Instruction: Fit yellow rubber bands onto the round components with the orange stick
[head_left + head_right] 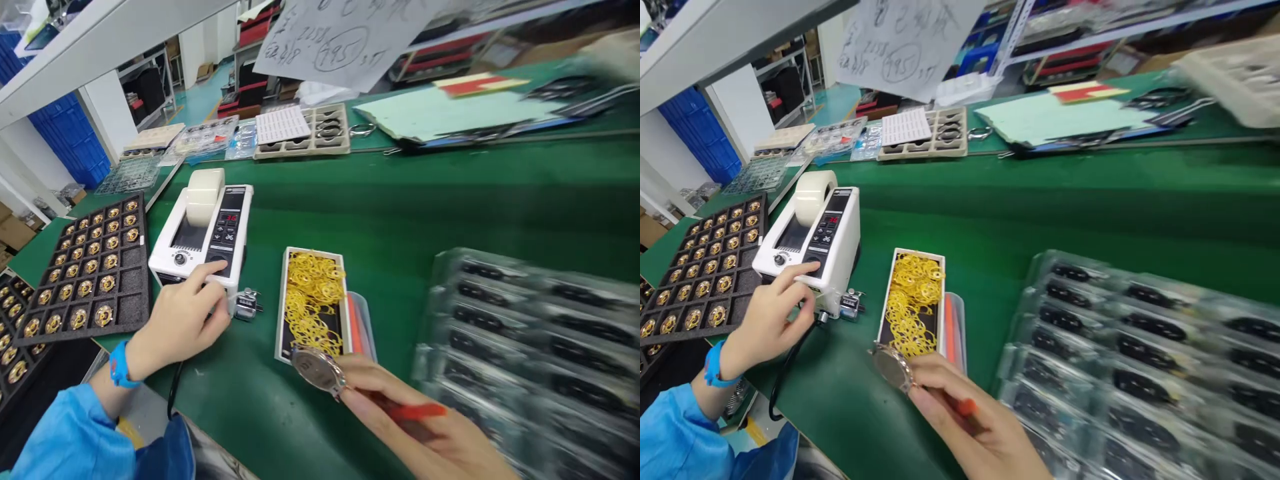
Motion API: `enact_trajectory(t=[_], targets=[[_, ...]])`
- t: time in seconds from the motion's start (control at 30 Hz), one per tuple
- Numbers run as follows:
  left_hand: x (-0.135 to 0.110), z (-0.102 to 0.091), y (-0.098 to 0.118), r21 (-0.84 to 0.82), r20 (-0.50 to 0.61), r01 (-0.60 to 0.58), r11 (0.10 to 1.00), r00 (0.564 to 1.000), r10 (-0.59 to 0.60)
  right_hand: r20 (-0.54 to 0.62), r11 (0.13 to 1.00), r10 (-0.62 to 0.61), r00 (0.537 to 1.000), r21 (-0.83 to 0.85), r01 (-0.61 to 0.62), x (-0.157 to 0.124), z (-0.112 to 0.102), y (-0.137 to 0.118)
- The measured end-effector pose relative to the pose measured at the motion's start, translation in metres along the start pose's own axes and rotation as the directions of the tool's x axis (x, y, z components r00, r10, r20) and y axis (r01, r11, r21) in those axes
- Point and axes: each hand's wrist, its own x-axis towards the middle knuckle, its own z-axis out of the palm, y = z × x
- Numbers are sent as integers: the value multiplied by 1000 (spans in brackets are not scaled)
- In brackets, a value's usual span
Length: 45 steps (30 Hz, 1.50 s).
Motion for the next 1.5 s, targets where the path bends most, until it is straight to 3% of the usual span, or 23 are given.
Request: enact_trajectory(t=[0.07, 0.13, 0.2, 0.27, 0.37, 0.47, 0.57, 0.77, 1.5], targets=[[6, -5, 7, -108, 35, -45, 993, 998, 49, 30, 990, 84, 996, 109, -87, -1, -1, -4], [9, -3, 14, -360, 66, -79, 930, 992, 109, 64, 951, 198, 978, 229, -207, -3, 1, -7], [11, 8, 19, -579, 197, 1, 815, 971, 139, 103, 879, 301, 948, 356, -318, -4, 4, -9], [13, 24, 21, -665, 360, 151, 731, 923, 136, 132, 807, 356, 925, 455, -376, -3, 6, -10], [13, 47, 21, -665, 470, 304, 683, 880, 66, 147, 770, 366, 919, 507, -388, 1, 7, -11], [13, 56, 18, -635, 464, 308, 708, 885, 31, 183, 755, 366, 912, 514, -406, 3, 6, -12], [14, 55, 15, -607, 469, 302, 735, 883, 25, 218, 735, 375, 901, 522, -432, 3, 6, -12], [14, 54, 12, -616, 524, 354, 704, 851, 31, 255, 719, 373, 892, 529, -452, 0, 6, -14], [12, 59, 13, -595, 472, 276, 755, 880, 50, 237, 723, 360, 902, 541, -430, 0, 7, -16]])
